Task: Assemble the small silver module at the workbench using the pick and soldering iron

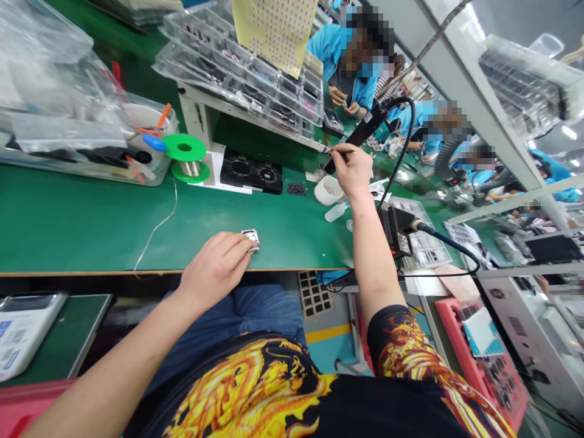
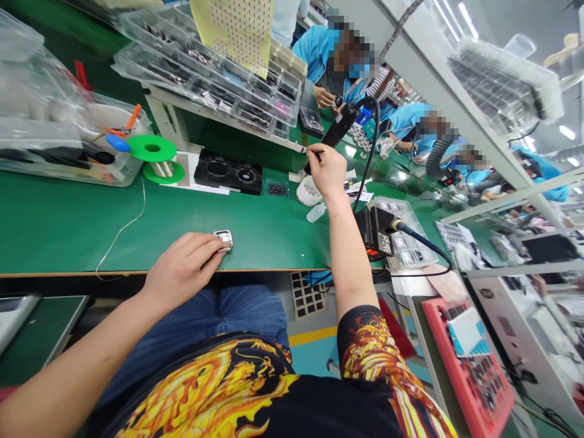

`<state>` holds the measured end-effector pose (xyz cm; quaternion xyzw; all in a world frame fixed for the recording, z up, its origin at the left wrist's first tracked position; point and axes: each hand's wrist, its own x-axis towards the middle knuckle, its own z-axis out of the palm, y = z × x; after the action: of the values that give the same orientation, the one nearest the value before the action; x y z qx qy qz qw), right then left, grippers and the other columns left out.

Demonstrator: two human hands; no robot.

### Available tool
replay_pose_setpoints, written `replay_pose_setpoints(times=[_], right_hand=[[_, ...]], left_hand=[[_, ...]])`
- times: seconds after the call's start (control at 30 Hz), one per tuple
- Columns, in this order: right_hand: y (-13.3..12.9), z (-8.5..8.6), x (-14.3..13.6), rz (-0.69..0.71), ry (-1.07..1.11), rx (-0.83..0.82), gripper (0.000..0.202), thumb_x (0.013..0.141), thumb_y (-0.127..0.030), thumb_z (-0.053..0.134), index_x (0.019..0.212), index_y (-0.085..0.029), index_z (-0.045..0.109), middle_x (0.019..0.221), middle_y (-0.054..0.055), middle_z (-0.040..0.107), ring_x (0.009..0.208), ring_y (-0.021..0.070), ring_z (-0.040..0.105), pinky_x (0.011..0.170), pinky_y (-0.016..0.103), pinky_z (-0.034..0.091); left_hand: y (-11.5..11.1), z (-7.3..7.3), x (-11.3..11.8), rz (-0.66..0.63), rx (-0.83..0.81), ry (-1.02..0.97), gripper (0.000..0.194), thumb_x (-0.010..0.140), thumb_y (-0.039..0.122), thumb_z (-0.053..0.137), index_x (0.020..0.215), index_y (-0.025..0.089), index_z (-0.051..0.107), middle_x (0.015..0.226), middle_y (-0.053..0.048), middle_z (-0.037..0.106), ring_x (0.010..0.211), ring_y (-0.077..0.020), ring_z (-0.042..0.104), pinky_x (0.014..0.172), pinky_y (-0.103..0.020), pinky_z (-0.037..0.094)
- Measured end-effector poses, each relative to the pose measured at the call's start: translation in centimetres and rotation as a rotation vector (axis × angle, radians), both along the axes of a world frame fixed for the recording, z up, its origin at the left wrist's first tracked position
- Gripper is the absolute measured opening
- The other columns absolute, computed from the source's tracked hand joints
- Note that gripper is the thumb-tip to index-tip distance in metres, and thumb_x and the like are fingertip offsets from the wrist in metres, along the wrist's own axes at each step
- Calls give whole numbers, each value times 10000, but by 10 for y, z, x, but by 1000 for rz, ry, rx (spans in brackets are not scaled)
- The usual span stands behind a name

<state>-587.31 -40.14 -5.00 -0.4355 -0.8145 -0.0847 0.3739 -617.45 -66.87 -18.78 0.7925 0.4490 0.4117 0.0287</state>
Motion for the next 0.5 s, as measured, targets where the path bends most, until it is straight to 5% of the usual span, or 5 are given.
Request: replay_pose_setpoints(times=[0.5], right_hand=[[-8,-11,2,24,76,2,165,1008,-285,643,1021,-202,785,1034,73,815,982,246,770,970,439,618]], left_hand=[[1,-1,0,0,-15,4,216,1041,149,609,1235,196,692,1188,-119,769,1065,-293,702,981,-473,574]])
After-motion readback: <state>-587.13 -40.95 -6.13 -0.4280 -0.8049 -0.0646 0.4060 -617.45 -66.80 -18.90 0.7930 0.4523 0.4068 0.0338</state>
